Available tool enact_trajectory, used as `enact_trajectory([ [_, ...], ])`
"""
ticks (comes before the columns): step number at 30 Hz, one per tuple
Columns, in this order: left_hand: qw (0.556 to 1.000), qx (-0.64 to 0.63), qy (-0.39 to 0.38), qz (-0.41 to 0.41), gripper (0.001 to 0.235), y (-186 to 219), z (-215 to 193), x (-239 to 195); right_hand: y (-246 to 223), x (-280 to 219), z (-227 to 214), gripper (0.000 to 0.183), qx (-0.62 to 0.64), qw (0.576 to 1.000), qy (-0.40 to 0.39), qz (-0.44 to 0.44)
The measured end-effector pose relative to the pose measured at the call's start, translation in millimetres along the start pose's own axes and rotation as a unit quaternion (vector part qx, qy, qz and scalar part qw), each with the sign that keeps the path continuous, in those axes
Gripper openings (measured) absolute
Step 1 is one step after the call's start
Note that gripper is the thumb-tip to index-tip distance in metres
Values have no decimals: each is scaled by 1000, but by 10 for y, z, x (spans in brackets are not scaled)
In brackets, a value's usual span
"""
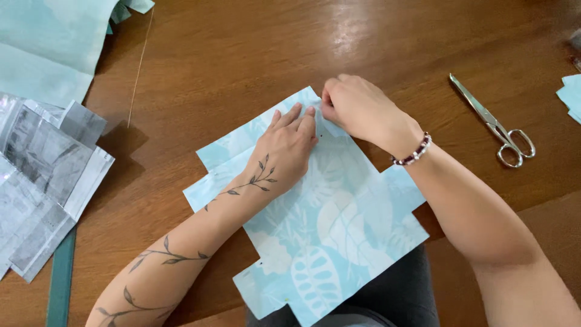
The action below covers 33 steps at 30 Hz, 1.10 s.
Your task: The person pins together pieces of light blue patterned fabric on a wooden table. They then fold the pinned fabric and place it aside. Later, they use a ruler to measure a small patterned fabric pouch and a larger piece of the blue fabric, aligning the ruler along the edges to check dimensions.
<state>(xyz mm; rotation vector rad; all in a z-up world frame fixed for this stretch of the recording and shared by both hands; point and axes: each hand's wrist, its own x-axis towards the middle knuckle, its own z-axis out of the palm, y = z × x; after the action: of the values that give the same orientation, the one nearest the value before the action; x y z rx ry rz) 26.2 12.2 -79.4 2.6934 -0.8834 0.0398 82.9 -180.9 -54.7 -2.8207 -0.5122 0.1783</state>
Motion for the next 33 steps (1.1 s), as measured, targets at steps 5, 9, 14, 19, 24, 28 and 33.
enact_trajectory([
  [5,999,-35,14,39,17,-115,-127,42,-34,-266,-367,25,-6,996,-89,9],
  [9,988,-119,70,75,16,-244,-110,105,-203,-473,-631,21,68,990,-126,-5],
  [14,967,-205,149,36,7,-229,-200,121,-56,-422,-515,13,122,988,-35,-85],
  [19,962,-219,164,13,3,-131,-250,125,-45,-405,-442,6,159,985,21,-67],
  [24,970,-170,173,4,2,-141,-89,161,-60,-380,-389,7,142,989,-4,-30],
  [28,978,-104,180,37,1,-41,-82,197,52,-399,-518,8,136,990,-16,-16],
  [33,982,-54,166,70,8,-32,-11,254,-75,-504,-723,18,184,980,-21,76],
])
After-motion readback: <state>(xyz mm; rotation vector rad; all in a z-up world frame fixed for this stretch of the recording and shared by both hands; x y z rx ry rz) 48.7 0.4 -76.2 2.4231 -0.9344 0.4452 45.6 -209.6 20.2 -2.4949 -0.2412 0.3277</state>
